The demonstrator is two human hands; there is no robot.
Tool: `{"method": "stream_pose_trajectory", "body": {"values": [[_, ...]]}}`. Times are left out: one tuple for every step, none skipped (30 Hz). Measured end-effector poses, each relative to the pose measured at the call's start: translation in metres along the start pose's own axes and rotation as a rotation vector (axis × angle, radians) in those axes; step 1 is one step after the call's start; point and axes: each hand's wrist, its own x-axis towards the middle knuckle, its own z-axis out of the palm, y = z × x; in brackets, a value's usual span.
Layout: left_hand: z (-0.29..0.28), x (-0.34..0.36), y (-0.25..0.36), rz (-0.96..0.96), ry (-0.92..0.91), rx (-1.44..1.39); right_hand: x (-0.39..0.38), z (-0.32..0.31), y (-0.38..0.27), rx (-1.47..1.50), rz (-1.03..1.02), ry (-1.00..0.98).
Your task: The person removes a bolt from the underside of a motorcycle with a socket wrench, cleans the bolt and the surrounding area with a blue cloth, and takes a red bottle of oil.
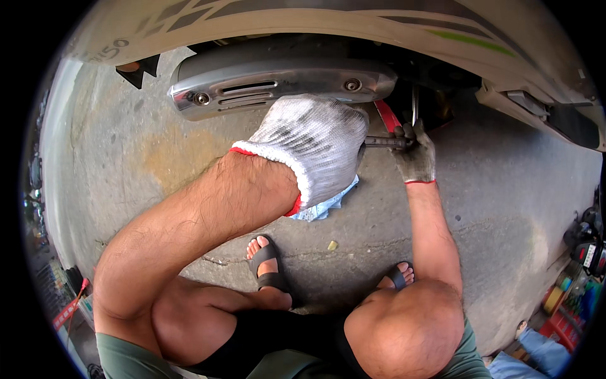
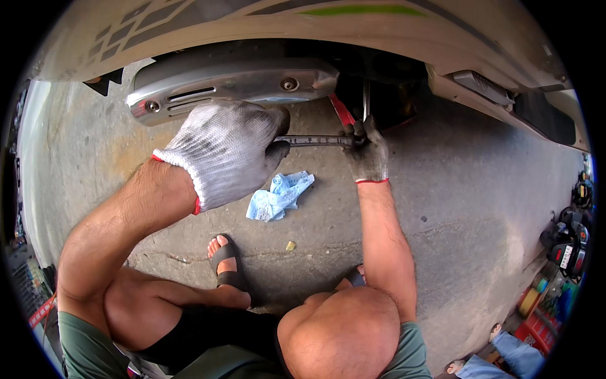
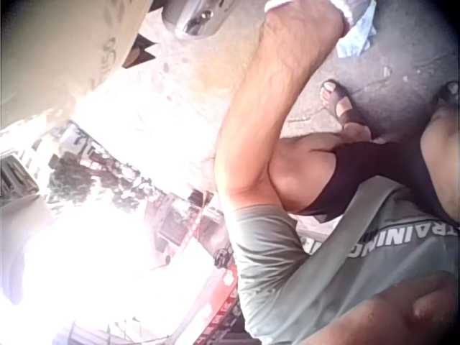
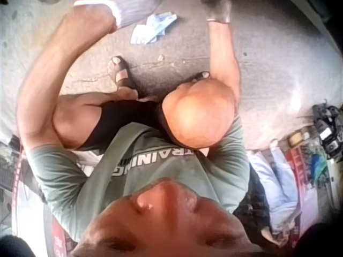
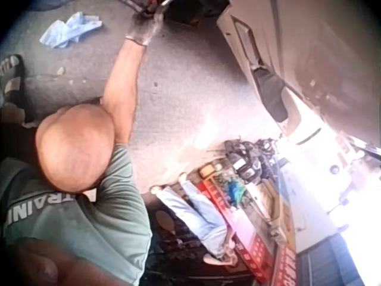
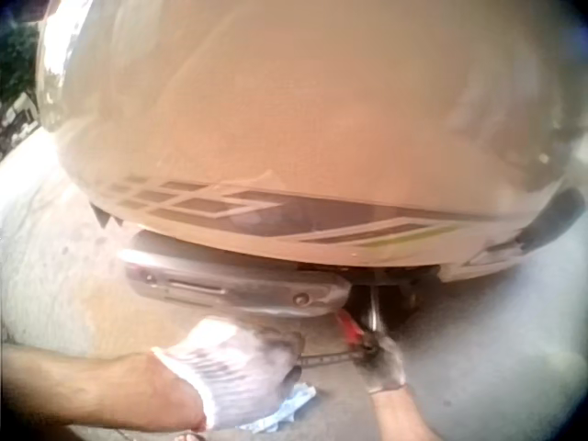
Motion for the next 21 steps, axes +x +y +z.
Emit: {"method": "stream_pose_trajectory", "body": {"values": [[0.0, -0.001, 0.002, 0.016, 0.033, 0.027, 0.0, 0.002, 0.002, 0.011, -0.003, 0.029], [0.002, -0.001, 0.003, 0.032, 0.065, 0.056, 0.0, 0.004, 0.004, 0.023, -0.006, 0.057], [0.002, 0.0, 0.005, 0.05, 0.1, 0.086, 0.0, 0.005, 0.005, 0.031, -0.009, 0.029], [0.003, 0.002, 0.002, 0.007, 0.039, 0.12, 0.001, 0.005, 0.006, 0.04, -0.011, -0.001], [0.005, 0.006, -0.006, -0.037, -0.02, 0.155, 0.002, 0.006, 0.009, 0.052, -0.013, -0.031], [0.019, 0.02, -0.013, -0.034, -0.07, 0.151, 0.001, -0.007, -0.003, -0.029, -0.069, 0.028], [0.023, 0.019, -0.02, -0.052, -0.033, 0.148, 0.004, -0.004, 0.002, -0.066, -0.093, 0.052], [0.025, 0.02, -0.027, -0.075, -0.092, 0.152, 0.006, -0.001, 0.006, -0.103, -0.117, 0.076], [0.023, 0.021, -0.025, -0.069, -0.106, 0.183, 0.004, 0.007, 0.01, -0.097, -0.114, 0.117], [0.021, 0.021, -0.023, -0.063, -0.121, 0.213, 0.005, 0.006, 0.009, -0.086, -0.13, 0.097], [0.02, 0.025, -0.021, -0.063, -0.136, 0.24, 0.005, 0.006, 0.008, -0.076, -0.147, 0.077], [0.018, 0.029, -0.018, -0.063, -0.149, 0.269, 0.004, 0.008, 0.007, -0.066, -0.164, 0.055], [0.017, 0.032, -0.016, -0.063, -0.162, 0.297, 0.005, 0.01, 0.007, -0.069, -0.185, 0.068], [0.016, 0.033, -0.012, -0.063, -0.175, 0.317, 0.004, 0.011, 0.006, -0.08, -0.162, 0.07], [0.017, 0.033, -0.008, -0.058, -0.187, 0.334, 0.002, 0.01, 0.003, -0.094, -0.141, 0.076], [0.017, 0.033, -0.003, -0.054, -0.2, 0.35, 0.001, 0.011, 0.001, -0.109, -0.12, 0.082], [0.017, 0.034, 0.002, -0.085, -0.235, 0.339, 0.001, 0.012, -0.001, -0.098, -0.121, 0.1], [0.018, 0.035, 0.004, -0.08, -0.227, 0.337, 0.002, 0.012, -0.003, -0.089, -0.121, 0.119], [0.021, 0.035, 0.002, -0.075, -0.22, 0.335, 0.002, 0.013, -0.005, -0.079, -0.121, 0.138], [0.023, 0.036, 0.002, -0.069, -0.212, 0.333, 0.003, 0.012, -0.007, -0.086, -0.121, 0.152], [0.021, 0.037, 0.005, -0.078, -0.218, 0.326, 0.003, 0.012, -0.008, -0.094, -0.12, 0.167]]}}
